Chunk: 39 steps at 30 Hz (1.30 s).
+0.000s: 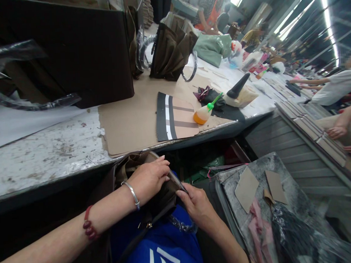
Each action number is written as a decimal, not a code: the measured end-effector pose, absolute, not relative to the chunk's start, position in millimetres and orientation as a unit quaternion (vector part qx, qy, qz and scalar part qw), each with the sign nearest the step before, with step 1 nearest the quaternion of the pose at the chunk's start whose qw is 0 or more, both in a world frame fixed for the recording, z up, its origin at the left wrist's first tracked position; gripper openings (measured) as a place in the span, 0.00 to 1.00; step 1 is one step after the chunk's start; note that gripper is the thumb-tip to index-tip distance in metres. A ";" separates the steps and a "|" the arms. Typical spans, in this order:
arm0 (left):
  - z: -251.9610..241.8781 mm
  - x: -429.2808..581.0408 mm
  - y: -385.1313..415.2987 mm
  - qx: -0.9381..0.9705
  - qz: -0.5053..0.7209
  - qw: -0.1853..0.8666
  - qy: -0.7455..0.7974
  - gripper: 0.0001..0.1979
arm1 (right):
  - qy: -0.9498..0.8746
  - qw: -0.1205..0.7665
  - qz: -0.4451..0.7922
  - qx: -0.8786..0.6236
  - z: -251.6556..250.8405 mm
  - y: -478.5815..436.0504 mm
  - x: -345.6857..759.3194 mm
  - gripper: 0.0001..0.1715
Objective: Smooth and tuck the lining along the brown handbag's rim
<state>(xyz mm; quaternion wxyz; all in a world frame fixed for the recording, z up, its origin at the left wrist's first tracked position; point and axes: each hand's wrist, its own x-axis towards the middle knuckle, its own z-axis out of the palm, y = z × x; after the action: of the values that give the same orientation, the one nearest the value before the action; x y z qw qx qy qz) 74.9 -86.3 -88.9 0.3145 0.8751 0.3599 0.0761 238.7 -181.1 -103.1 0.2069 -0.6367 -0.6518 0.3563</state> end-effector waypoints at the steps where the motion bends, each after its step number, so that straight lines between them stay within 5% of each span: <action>1: -89.7 75.5 -86.5 0.877 0.079 0.308 0.359 0.06 | -0.652 0.204 0.354 -0.639 -103.5 -180.9 239.1 0.10; 39: -98.7 83.1 -90.7 0.886 0.092 0.258 0.375 0.07 | -0.696 0.143 0.235 -0.664 -119.1 -169.1 240.4 0.14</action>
<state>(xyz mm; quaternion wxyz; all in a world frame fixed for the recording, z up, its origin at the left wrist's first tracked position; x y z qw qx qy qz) 83.1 -90.7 -98.7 0.2584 0.8857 0.3746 0.0921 240.4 -169.1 -119.1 0.1429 -0.6635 -0.6956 0.2353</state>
